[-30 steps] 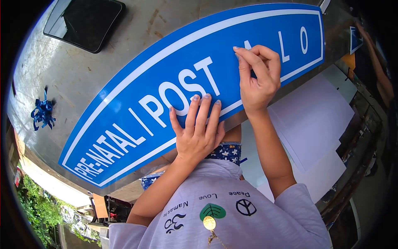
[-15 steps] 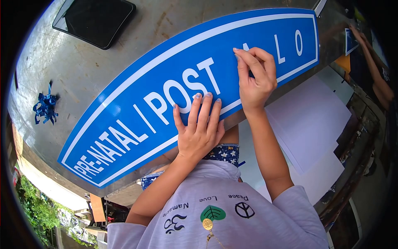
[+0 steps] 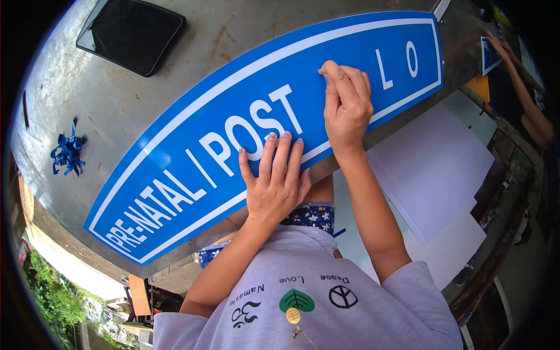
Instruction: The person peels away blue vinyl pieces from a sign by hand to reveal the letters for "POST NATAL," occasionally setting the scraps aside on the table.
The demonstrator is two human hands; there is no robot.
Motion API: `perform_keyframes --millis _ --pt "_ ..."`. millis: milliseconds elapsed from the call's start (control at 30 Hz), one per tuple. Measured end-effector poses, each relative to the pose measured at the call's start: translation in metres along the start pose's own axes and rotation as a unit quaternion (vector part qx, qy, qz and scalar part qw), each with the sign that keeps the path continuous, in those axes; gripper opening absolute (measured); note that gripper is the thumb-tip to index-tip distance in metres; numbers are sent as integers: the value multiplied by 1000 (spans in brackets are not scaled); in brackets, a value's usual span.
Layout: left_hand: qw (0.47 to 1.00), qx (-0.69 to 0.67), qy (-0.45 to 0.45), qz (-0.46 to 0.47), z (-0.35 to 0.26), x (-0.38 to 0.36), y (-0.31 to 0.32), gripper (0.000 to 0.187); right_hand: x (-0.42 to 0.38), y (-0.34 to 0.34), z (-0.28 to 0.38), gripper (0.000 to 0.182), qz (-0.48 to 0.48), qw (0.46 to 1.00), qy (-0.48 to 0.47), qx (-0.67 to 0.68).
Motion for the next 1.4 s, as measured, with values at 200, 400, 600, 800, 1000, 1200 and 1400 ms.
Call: perform_keyframes --millis 200,400,600,800,1000,1200,1400 --pt "1000 0 -3 0 1 -1 1 55 -3 -3 1 17 17 1000 -25 -6" --pt "1000 -1 0 3 1 -1 0 56 -3 -5 -7 12 -1 996 55 69" --pt "1000 1 1 1 0 0 0 56 -1 -3 -6 12 -4 997 43 56" --pt "1000 0 0 2 0 0 0 56 -1 -2 -2 14 -1 999 32 23" --pt "1000 -2 -1 2 -2 1 -2 55 -3 -4 -7 17 14 997 28 70" --pt "1000 -5 3 -5 -2 1 -2 56 8 -6 -14 16 62 989 63 123" --pt "1000 5 10 -11 -3 1 -2 57 14 -4 -10 16 62 993 31 100"
Point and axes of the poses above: each hand's wrist, its own x-axis towards the middle knuckle, its own y-axis out of the palm, z = x × y, the point moved 5 cm from there along x, towards the middle knuckle, and after that the axes turned 12 degrees about -x, right-handed, at the moved point
